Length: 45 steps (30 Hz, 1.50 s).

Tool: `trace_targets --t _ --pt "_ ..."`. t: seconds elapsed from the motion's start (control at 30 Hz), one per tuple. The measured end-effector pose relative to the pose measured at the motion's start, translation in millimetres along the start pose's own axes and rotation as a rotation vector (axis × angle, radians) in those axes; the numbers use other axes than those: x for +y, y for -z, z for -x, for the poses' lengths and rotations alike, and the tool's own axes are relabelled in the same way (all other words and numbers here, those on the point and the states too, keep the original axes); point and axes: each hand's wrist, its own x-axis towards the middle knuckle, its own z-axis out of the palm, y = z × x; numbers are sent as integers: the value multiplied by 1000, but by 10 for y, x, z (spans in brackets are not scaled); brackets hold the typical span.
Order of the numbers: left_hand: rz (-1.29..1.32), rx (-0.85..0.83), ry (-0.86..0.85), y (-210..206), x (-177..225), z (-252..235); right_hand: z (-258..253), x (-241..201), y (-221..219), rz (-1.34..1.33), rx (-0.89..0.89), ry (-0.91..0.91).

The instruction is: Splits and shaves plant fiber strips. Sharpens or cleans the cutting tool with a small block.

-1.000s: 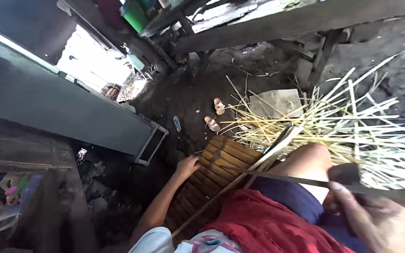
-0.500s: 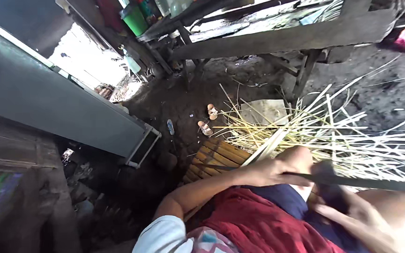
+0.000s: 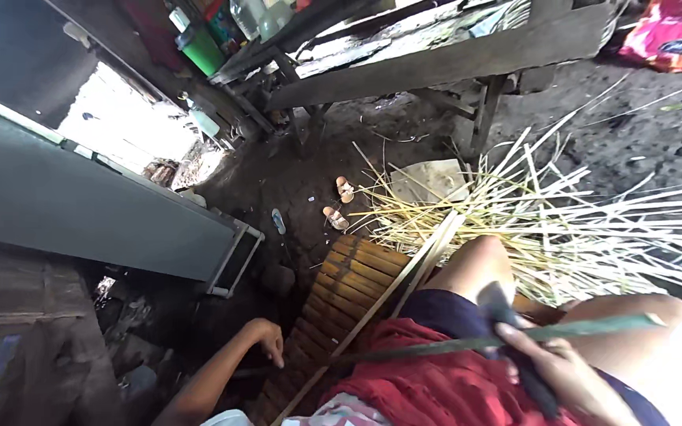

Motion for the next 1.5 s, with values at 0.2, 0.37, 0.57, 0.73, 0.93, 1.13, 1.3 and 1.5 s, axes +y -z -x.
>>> trace_targets --t 0.2,0.37,0.57,0.73,0.93,1.13,1.3,1.5 --pt "335 693 -1035 717 2387 1090 -41 49 -498 376 -275 74" --pt "129 645 -1189 673 3459 1139 189 -47 -642 833 -156 264" --pt "504 306 -1334 525 3419 1044 401 -108 -630 927 -49 323" --pt "726 128 -1362 464 3381 1118 612 -344 -170 799 145 137" --pt "850 75 -1324 358 3361 1089 1029 -765 9 152 43 138" --pt "900 150 -1345 345 3382 1132 1017 -958 45 227 -64 181" --pt "894 193 -1332 328 3378 1139 1003 -1060 82 338 -70 198" --pt "912 197 -1335 336 3408 1141 967 -1075 121 357 -110 175"
